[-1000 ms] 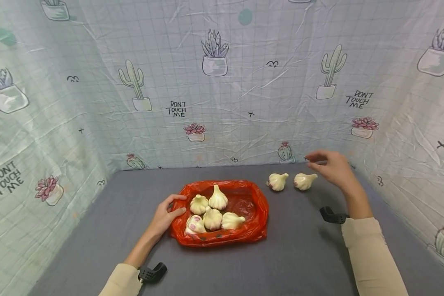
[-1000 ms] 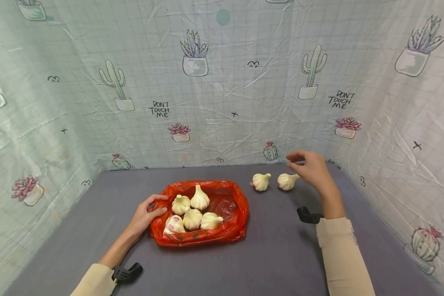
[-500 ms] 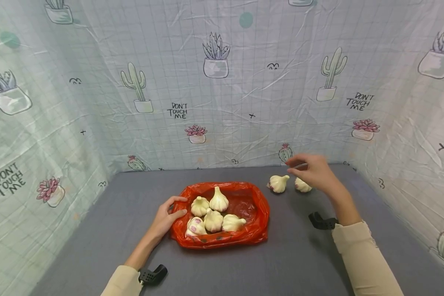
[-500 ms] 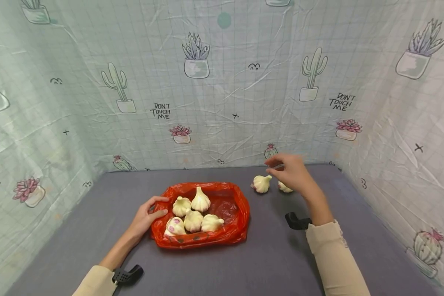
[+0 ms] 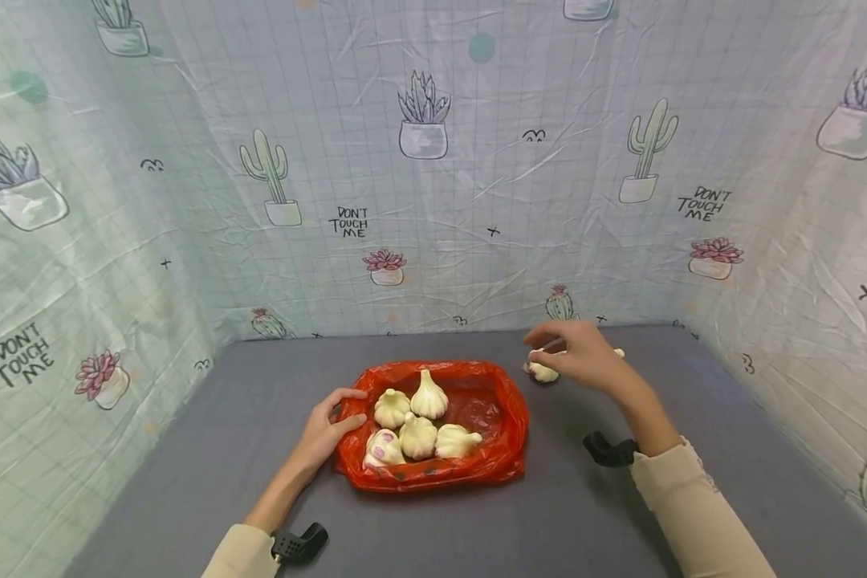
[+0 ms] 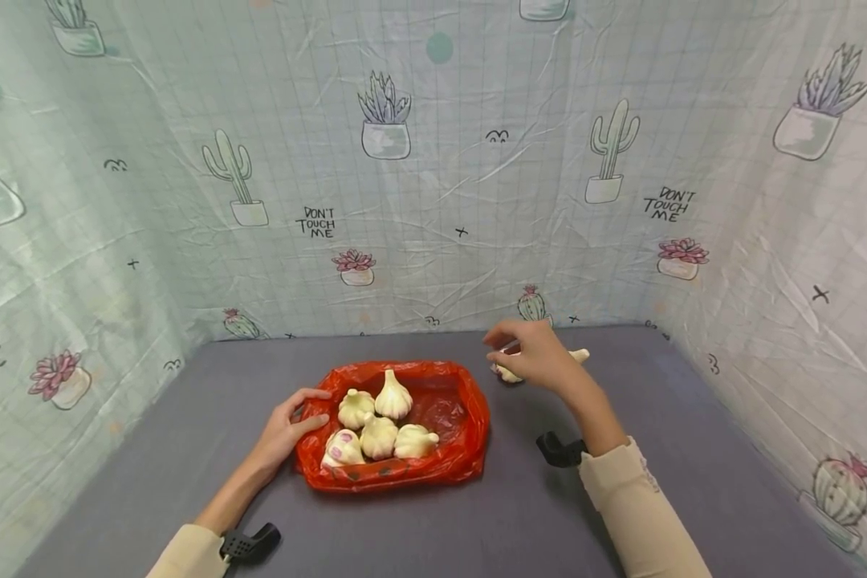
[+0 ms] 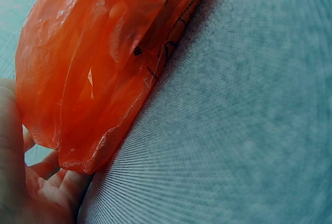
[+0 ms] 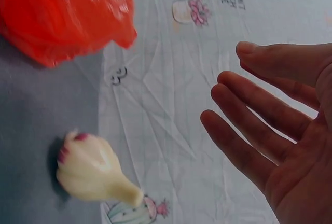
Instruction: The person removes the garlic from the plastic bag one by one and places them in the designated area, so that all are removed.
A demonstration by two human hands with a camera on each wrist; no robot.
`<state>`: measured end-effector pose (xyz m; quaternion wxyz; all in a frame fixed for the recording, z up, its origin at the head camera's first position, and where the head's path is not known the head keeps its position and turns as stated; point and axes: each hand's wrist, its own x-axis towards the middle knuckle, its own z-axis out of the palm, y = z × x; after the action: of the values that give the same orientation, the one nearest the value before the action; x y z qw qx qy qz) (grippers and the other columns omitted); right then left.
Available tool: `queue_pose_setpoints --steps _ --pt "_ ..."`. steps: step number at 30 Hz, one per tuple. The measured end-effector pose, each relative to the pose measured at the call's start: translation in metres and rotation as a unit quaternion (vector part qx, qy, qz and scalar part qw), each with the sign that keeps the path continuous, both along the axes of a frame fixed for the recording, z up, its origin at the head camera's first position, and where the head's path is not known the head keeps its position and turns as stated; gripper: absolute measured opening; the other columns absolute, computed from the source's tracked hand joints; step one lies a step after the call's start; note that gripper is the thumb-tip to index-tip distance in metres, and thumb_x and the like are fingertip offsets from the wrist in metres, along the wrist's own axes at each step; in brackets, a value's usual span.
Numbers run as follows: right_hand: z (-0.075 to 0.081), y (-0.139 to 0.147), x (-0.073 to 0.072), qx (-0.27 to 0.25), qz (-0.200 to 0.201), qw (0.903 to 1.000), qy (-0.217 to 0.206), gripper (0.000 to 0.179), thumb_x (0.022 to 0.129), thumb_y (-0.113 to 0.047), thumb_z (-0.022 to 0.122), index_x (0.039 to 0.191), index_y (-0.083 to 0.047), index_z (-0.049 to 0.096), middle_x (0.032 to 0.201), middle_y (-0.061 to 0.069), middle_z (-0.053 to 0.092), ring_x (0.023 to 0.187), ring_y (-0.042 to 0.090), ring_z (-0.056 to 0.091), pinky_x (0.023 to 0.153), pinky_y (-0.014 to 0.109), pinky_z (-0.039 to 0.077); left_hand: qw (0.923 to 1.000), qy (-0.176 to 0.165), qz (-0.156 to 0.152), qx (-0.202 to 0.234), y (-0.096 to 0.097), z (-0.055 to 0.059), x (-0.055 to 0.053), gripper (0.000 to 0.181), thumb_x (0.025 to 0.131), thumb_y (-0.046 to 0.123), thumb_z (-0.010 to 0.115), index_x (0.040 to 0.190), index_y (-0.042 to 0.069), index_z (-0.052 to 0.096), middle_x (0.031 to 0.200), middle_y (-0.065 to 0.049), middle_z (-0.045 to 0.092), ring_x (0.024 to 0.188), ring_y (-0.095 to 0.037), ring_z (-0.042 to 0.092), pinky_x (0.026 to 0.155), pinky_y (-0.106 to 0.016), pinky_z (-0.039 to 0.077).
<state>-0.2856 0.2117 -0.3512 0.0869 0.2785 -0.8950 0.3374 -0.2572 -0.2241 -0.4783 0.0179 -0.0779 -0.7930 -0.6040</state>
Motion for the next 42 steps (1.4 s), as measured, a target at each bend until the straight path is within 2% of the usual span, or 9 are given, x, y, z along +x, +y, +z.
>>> queue_pose_setpoints --steps 9,14,20,32,38,42 --pt "-0.006 -0.025 0.003 0.0 0.068 0.9975 0.021 0.017 0.089 -0.006 0.079 0.106 -0.007 0.076 0.104 0.009 0.077 0.095 0.023 0.074 0.083 0.044 0.062 1.0 -0.002 0.001 -0.001 0.001 0.0 0.0 0.035 0.095 0.01 0.07 0.129 0.008 0.065 0.138 -0.022 0.059 0.098 -0.017 0.069 0.079 -0.029 0.059" --pt "-0.008 -0.034 0.008 0.012 0.099 0.995 0.003 0.019 0.09 -0.009 0.078 0.109 -0.01 0.075 0.105 0.011 0.077 0.095 0.021 0.074 0.082 0.04 0.063 1.0 -0.005 0.002 0.0 0.001 0.0 0.001 0.035 0.095 0.01 0.07 0.13 0.008 0.064 0.138 -0.021 0.059 0.098 -0.017 0.069 0.079 -0.029 0.059" --pt "-0.009 -0.043 0.013 0.019 0.133 0.9908 -0.019 0.021 0.091 -0.011 0.077 0.112 -0.011 0.075 0.108 0.006 0.077 0.1 0.027 0.074 0.084 0.044 0.063 1.0 -0.005 0.001 0.004 0.001 -0.003 0.0 0.035 0.095 0.01 0.071 0.129 0.008 0.064 0.138 -0.022 0.059 0.099 -0.019 0.07 0.079 -0.03 0.06" --pt "-0.016 -0.06 0.018 0.051 0.178 0.9821 -0.031 0.025 0.087 -0.009 0.078 0.112 -0.014 0.075 0.11 0.004 0.077 0.1 0.026 0.073 0.087 0.044 0.061 1.0 0.004 -0.001 0.007 0.001 -0.003 0.0 0.036 0.095 0.01 0.071 0.129 0.006 0.064 0.137 -0.022 0.06 0.102 -0.018 0.068 0.08 -0.028 0.059" --pt "-0.021 -0.065 0.02 0.076 0.188 0.9785 -0.038 0.026 0.087 -0.012 0.08 0.112 -0.016 0.075 0.111 0.005 0.077 0.097 0.024 0.072 0.085 0.044 0.06 1.0 0.007 -0.001 0.006 0.002 -0.003 0.001 0.036 0.095 0.01 0.071 0.13 0.005 0.064 0.138 -0.023 0.06 0.103 -0.017 0.067 0.081 -0.027 0.059" --pt "-0.023 -0.068 0.022 0.089 0.192 0.9761 -0.051 0.026 0.086 -0.016 0.082 0.112 -0.02 0.075 0.108 -0.002 0.077 0.096 0.023 0.071 0.086 0.043 0.059 0.9999 0.006 -0.003 0.011 0.002 -0.001 0.002 0.037 0.095 0.01 0.071 0.13 0.005 0.063 0.138 -0.023 0.059 0.103 -0.019 0.067 0.081 -0.027 0.058"
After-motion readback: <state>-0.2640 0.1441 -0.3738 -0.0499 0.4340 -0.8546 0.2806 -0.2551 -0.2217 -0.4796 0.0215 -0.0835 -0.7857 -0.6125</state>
